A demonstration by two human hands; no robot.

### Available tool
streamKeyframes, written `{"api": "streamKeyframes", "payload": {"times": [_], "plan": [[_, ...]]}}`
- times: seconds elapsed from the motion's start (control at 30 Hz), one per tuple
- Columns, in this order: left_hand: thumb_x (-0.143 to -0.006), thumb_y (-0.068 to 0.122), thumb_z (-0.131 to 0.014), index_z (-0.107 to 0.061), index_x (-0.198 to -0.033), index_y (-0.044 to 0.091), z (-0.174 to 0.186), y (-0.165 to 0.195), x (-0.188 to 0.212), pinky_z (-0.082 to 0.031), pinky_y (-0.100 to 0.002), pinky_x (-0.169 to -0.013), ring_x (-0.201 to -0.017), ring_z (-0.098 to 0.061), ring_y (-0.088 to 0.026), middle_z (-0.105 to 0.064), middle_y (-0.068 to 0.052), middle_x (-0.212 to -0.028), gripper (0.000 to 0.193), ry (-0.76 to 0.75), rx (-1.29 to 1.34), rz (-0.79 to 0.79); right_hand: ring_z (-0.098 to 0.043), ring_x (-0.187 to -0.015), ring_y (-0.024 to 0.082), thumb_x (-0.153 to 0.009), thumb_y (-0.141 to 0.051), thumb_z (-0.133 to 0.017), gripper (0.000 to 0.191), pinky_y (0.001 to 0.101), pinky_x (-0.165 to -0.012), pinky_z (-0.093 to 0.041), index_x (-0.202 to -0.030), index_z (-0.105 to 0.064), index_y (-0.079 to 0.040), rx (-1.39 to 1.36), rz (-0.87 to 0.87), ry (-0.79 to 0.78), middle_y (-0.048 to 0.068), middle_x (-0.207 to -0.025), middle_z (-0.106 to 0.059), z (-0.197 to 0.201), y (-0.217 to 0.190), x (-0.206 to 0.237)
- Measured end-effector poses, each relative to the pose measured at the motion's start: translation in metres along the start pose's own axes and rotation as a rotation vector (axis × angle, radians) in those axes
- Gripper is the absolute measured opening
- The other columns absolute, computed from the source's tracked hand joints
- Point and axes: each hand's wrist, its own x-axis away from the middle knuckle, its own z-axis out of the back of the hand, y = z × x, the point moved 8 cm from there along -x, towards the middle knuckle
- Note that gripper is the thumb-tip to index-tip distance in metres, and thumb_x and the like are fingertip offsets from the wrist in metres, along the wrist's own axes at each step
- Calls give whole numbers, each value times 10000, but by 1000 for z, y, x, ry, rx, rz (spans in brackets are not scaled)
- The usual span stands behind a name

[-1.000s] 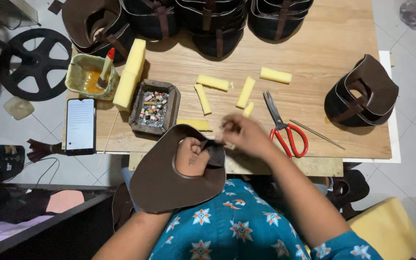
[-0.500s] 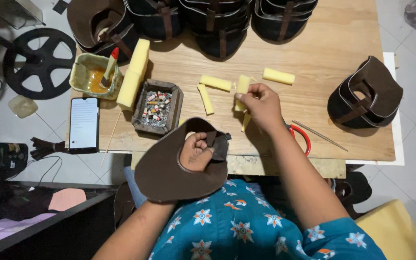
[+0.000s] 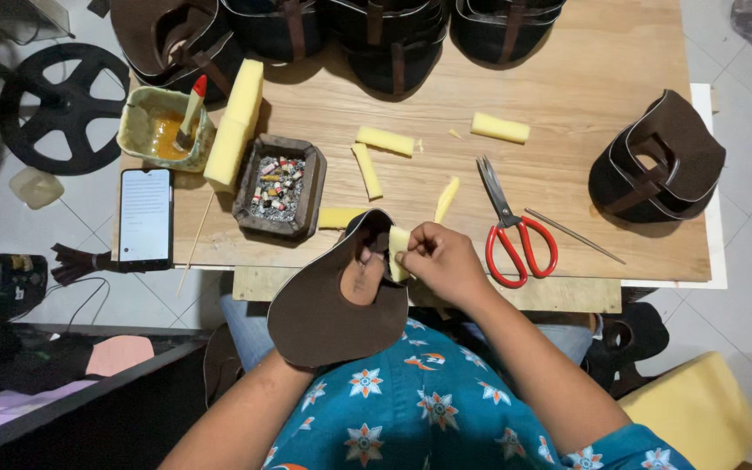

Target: The person sits at a workbench and inserts yellow foam strips into the opening of a brown shoe upper, pressing them into place by hand. They use scissors to trim a foam piece and a thin metal rod to help push the foam inside, working on one shoe upper at a time.

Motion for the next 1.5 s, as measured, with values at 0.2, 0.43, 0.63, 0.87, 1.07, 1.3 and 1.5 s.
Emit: {"api": "streamKeyframes", "payload": {"times": [0.2,0.43,0.63,0.87,1.07,1.3,1.5], "plan": [[-851,41,-663,-480,-1334,-88,-6,-7,1,-472,-247,-515,-579,-533,-81,-551,-14,-733,532,-80,206,73,-594,-708,85,-903,-86,-617,183,251,-646,-504,-1070,-620,-13,-385,-1,123,8,-836,-653,23,11,-10],[-822,56,-672,-487,-1319,-87,-15,-45,-8,-489,-245,-457,-518,-550,-76,-575,1,-699,549,-53,321,397,-604,-853,97,-940,-119,-575,321,271,-762,-506,-1240,-502,-34,-374,88,21,33,-995,-665,12,1,-10],[-692,168,-838,-627,-1094,-29,-3,-7,-7,-480,-337,-495,-546,-556,-178,-551,-60,-663,494,91,-199,58,-612,-753,103,-846,-151,-741,234,284,-686,-521,-1010,-658,-6,-178,17,46,34,-842,-691,-1,-1,2],[-837,171,-741,-686,-878,78,2,44,2,-495,-436,-679,-724,-649,-301,-667,-124,-765,115,129,-576,-308,-631,-721,104,-799,-140,-773,197,280,-683,-523,-934,-675,-35,46,100,138,51,-783,-709,7,-6,-3],[-731,134,-706,-691,-749,72,4,21,-4,-495,-430,-645,-660,-645,-319,-658,-134,-696,66,138,-567,-103,-661,-730,133,-799,-135,-757,177,298,-693,-531,-926,-678,-41,36,94,238,68,-796,-724,9,0,-2],[-754,78,-612,-682,-883,38,-1,5,3,-520,-413,-693,-744,-639,-277,-663,-133,-815,152,193,-273,-313,-670,-747,154,-827,-116,-705,169,310,-704,-533,-967,-648,-40,90,116,381,93,-816,-708,23,-1,1],[-771,102,-705,-630,-842,44,2,-3,-1,-478,-341,-609,-682,-587,-193,-606,-87,-751,118,216,-268,-239,-654,-770,144,-752,-182,-824,337,318,-695,-541,-975,-608,-53,7,116,147,99,-844,-704,18,-5,-12]]}}
